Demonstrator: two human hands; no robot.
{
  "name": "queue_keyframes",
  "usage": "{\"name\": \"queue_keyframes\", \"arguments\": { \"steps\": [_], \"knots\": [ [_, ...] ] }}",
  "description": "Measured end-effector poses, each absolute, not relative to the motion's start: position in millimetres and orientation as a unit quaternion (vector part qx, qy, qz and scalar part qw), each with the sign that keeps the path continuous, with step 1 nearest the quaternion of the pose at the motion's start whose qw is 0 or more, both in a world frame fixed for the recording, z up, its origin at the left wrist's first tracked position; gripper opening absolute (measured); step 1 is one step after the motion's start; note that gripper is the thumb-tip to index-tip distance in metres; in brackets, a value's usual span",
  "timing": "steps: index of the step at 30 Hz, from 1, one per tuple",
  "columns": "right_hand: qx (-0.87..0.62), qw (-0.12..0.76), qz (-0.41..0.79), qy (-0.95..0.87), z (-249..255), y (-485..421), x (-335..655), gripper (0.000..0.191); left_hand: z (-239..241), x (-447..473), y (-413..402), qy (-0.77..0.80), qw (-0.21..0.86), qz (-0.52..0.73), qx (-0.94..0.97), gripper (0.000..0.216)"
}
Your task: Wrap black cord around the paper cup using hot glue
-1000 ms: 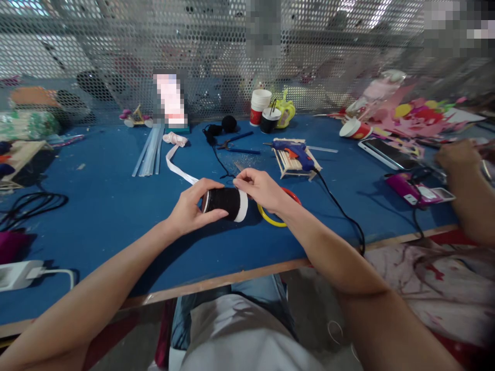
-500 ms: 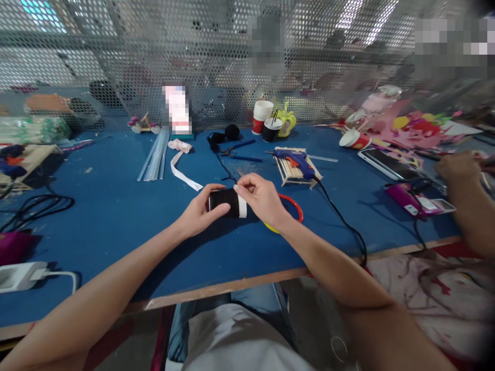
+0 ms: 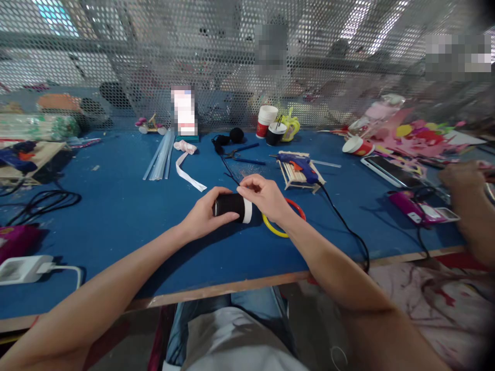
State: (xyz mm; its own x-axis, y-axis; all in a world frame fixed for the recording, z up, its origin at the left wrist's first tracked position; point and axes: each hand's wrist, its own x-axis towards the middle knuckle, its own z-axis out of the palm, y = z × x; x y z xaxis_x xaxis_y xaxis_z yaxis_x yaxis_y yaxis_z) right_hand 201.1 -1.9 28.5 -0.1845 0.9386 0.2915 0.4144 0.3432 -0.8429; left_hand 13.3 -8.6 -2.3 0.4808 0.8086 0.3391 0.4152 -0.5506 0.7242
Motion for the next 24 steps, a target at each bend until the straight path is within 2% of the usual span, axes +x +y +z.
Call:
{"name": "queue_keyframes", "arguments": {
  "steps": [4,8,13,18,21,24],
  "knots": [
    [-0.484,0.395,0.330,-0.708,28,4,202,0.018,-2,15,-12,0.351,0.272,0.328,0.834,0.067],
    [-0.489,0.368,0.384,-0.691,32,12,202,0.021,4,17,-16,0.278,0.226,0.286,0.889,0.061],
    [-0.463,0.348,0.424,-0.696,30,21,195,0.020,11,19,-20,0.281,0.213,0.247,0.902,0.060],
    [-0.521,0.320,0.296,-0.734,33,22,199,0.020,14,17,-18,0.297,0.227,0.258,0.891,0.053],
    [-0.556,0.337,0.252,-0.717,54,18,217,0.028,15,13,-12,0.328,0.221,0.280,0.875,0.052],
    [-0.600,0.378,0.178,-0.682,77,24,251,0.023,14,7,-4,0.369,0.207,0.306,0.853,0.051]
  ]
}}
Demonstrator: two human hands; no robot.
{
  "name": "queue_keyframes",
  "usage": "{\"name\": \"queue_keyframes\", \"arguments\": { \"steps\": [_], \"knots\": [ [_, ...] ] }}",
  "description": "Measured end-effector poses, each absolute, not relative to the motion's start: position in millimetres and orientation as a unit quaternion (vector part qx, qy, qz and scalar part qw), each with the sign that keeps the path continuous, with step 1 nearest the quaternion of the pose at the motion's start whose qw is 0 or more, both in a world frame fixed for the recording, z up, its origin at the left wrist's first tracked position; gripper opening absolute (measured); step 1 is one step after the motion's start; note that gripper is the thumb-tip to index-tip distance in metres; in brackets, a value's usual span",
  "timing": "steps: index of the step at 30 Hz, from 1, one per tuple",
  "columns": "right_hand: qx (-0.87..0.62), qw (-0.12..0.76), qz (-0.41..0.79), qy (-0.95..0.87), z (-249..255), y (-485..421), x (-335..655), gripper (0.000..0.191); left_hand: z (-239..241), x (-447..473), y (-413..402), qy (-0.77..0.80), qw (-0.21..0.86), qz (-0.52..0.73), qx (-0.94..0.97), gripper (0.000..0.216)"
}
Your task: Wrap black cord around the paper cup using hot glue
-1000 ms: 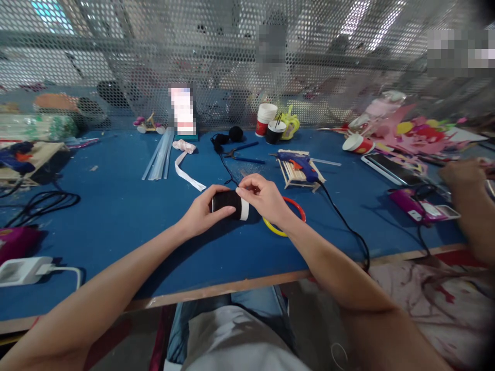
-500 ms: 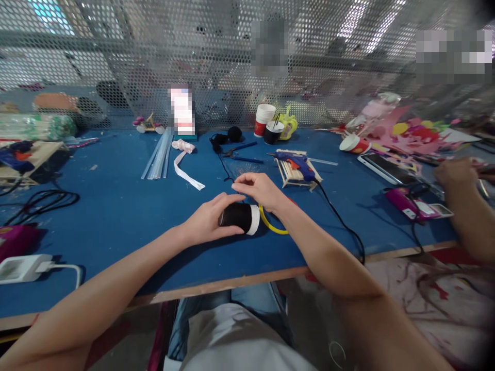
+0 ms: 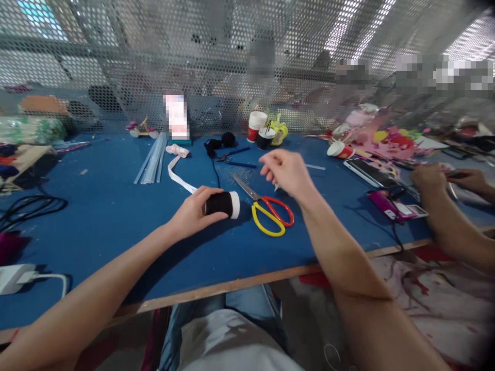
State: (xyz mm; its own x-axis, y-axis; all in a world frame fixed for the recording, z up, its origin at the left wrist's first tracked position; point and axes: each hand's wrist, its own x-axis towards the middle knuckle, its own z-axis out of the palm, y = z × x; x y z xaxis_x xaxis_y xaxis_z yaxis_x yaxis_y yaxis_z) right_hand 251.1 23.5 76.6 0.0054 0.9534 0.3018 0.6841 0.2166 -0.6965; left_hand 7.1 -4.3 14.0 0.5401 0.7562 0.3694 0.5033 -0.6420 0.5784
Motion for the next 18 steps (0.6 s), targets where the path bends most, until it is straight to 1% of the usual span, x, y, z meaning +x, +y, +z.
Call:
{"name": "queue_keyframes", "arguments": {
  "steps": [2,3,4,6,7,9,11,14,16,18],
  "knots": [
    [-0.639,0.389,0.060,-0.661,83,33,280,0.027,13,4,0,0.396,0.202,0.315,0.838,0.052],
    [-0.668,0.358,-0.009,-0.652,82,39,293,0.028,12,3,2,0.404,0.204,0.320,0.832,0.052],
    [-0.706,0.298,-0.063,-0.639,79,45,306,0.028,11,2,3,0.410,0.207,0.323,0.827,0.052],
    [-0.752,0.149,-0.076,-0.638,68,55,325,0.031,9,1,5,0.416,0.214,0.329,0.820,0.052],
    [-0.762,0.093,-0.068,-0.637,61,58,331,0.034,8,0,6,0.415,0.218,0.330,0.819,0.052],
    [-0.771,0.033,-0.059,-0.633,48,62,337,0.037,6,0,7,0.410,0.223,0.330,0.820,0.053],
    [-0.774,0.034,-0.060,-0.629,39,63,337,0.036,4,0,8,0.406,0.228,0.330,0.821,0.053],
    [-0.773,0.086,-0.050,-0.627,32,62,337,0.032,2,-1,10,0.408,0.234,0.333,0.817,0.054],
    [-0.777,0.151,-0.037,-0.610,32,60,338,0.033,2,-2,10,0.412,0.240,0.336,0.812,0.054],
    [-0.782,0.248,-0.024,-0.571,35,54,337,0.039,1,-2,11,0.417,0.255,0.341,0.803,0.055]
  ]
}}
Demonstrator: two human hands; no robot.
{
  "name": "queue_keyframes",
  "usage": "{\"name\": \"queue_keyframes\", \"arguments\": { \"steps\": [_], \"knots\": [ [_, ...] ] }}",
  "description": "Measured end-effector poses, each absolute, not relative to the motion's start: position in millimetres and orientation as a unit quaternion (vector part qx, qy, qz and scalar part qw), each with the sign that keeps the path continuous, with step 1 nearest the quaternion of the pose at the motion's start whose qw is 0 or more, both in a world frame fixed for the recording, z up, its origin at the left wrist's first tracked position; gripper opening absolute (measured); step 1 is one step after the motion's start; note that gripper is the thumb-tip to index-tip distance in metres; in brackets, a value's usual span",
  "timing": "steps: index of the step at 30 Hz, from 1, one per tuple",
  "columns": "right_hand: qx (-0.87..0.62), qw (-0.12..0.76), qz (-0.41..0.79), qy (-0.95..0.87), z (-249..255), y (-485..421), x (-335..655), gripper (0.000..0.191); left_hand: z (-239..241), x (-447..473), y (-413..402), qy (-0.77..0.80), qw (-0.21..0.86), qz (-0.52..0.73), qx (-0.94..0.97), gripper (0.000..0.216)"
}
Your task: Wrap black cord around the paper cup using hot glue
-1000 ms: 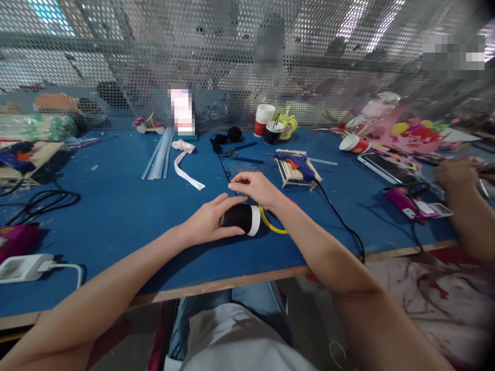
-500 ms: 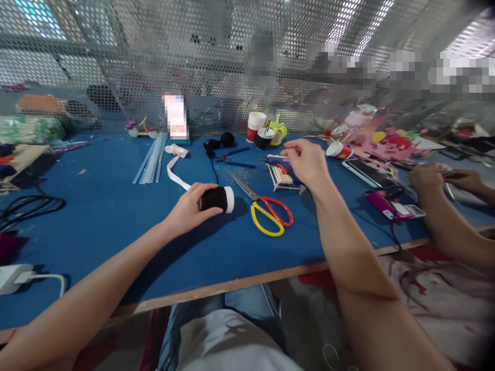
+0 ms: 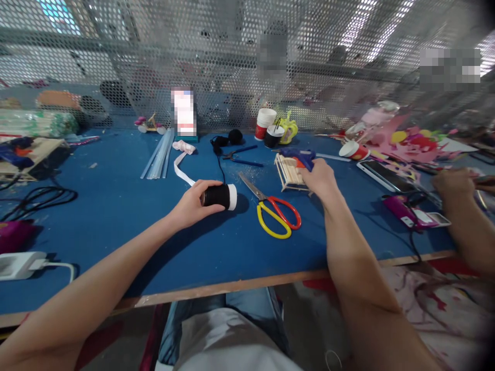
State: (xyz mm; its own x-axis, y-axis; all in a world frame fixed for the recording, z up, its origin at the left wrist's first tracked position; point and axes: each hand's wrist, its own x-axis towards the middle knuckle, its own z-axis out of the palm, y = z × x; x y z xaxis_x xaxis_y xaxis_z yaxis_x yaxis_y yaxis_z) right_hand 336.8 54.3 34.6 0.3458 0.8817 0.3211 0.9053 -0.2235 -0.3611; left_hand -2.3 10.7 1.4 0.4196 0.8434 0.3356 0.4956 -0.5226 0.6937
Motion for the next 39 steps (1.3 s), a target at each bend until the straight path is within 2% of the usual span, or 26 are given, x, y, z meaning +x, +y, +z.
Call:
{"name": "queue_keyframes", "arguments": {
  "steps": [2,4,7,11,14,16,24,39],
  "knots": [
    [-0.760,0.356,0.020,-0.544,41,46,331,0.045,2,-2,11,0.422,0.283,0.345,0.789,0.056],
    [-0.698,0.423,0.118,-0.565,49,34,320,0.039,3,-2,11,0.427,0.316,0.341,0.775,0.056],
    [-0.619,0.388,0.267,-0.628,62,13,299,0.024,6,-2,11,0.443,0.348,0.317,0.763,0.056],
    [-0.589,0.290,0.291,-0.696,69,-10,270,0.029,7,-3,11,0.440,0.382,0.310,0.752,0.054],
    [-0.575,0.268,0.319,-0.704,68,-21,253,0.026,6,-5,13,0.426,0.375,0.319,0.759,0.053],
    [-0.562,0.267,0.309,-0.719,66,-24,246,0.025,5,-7,14,0.426,0.351,0.319,0.770,0.053],
    [-0.517,0.210,0.123,-0.820,59,-26,250,0.020,4,-10,16,0.435,0.314,0.317,0.782,0.055],
    [-0.530,0.146,0.060,-0.833,66,-29,246,0.021,2,-9,16,0.415,0.288,0.326,0.799,0.056]
  ]
}}
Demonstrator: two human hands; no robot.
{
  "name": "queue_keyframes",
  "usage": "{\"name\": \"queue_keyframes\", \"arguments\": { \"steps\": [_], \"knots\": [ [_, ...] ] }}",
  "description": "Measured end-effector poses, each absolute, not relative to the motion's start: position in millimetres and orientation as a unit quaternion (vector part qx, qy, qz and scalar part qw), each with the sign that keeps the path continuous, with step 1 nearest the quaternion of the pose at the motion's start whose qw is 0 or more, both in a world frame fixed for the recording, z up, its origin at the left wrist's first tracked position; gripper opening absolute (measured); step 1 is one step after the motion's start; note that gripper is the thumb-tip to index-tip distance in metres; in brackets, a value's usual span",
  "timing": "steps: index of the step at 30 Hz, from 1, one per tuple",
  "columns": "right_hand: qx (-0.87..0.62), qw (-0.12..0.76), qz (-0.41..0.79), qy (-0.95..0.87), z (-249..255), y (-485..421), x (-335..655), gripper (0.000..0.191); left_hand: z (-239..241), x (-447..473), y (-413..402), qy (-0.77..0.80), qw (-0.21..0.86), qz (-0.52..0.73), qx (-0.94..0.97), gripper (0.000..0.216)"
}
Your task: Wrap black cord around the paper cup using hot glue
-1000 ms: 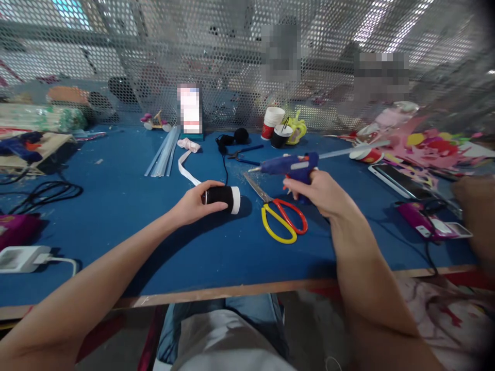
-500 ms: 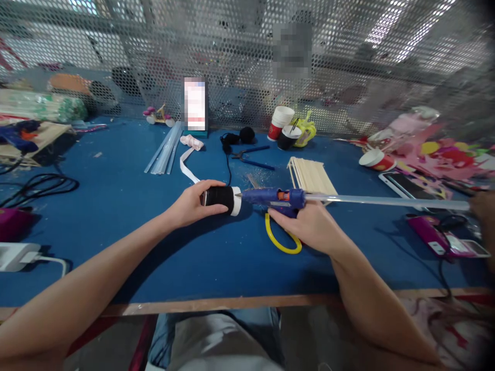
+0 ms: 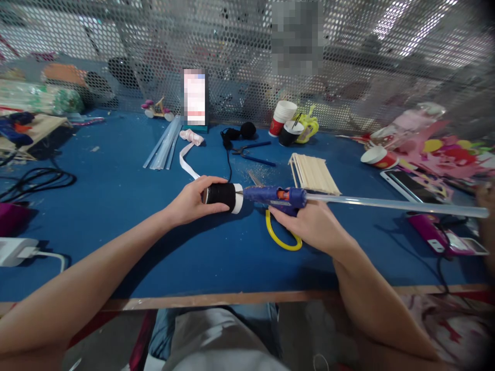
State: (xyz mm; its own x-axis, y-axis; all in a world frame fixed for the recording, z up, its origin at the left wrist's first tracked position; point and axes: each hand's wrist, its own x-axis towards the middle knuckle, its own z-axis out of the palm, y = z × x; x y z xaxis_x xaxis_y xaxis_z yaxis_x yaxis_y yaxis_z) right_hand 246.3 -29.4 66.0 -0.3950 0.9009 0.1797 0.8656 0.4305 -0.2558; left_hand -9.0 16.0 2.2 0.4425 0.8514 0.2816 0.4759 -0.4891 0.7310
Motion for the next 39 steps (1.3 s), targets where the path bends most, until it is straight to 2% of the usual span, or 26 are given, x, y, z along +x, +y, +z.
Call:
{"name": "queue_keyframes", "arguments": {
  "steps": [17,24,32,39],
  "knots": [
    [-0.526,0.125,0.077,-0.838,67.8,-33.0,246.2,0.021,3.2,-9.8,16.4,0.418,0.283,0.318,0.803,0.055],
    [-0.531,0.160,0.067,-0.830,69.3,-29.7,245.6,0.018,6.5,-10.5,15.6,0.391,0.286,0.320,0.815,0.055],
    [-0.515,0.117,0.063,-0.847,71.7,-33.8,247.4,0.020,8.2,-10.1,15.0,0.398,0.293,0.318,0.809,0.055],
    [-0.528,0.146,0.046,-0.835,65.6,-31.4,249.7,0.021,11.5,-9.5,13.8,0.387,0.297,0.318,0.813,0.054]
  ]
}}
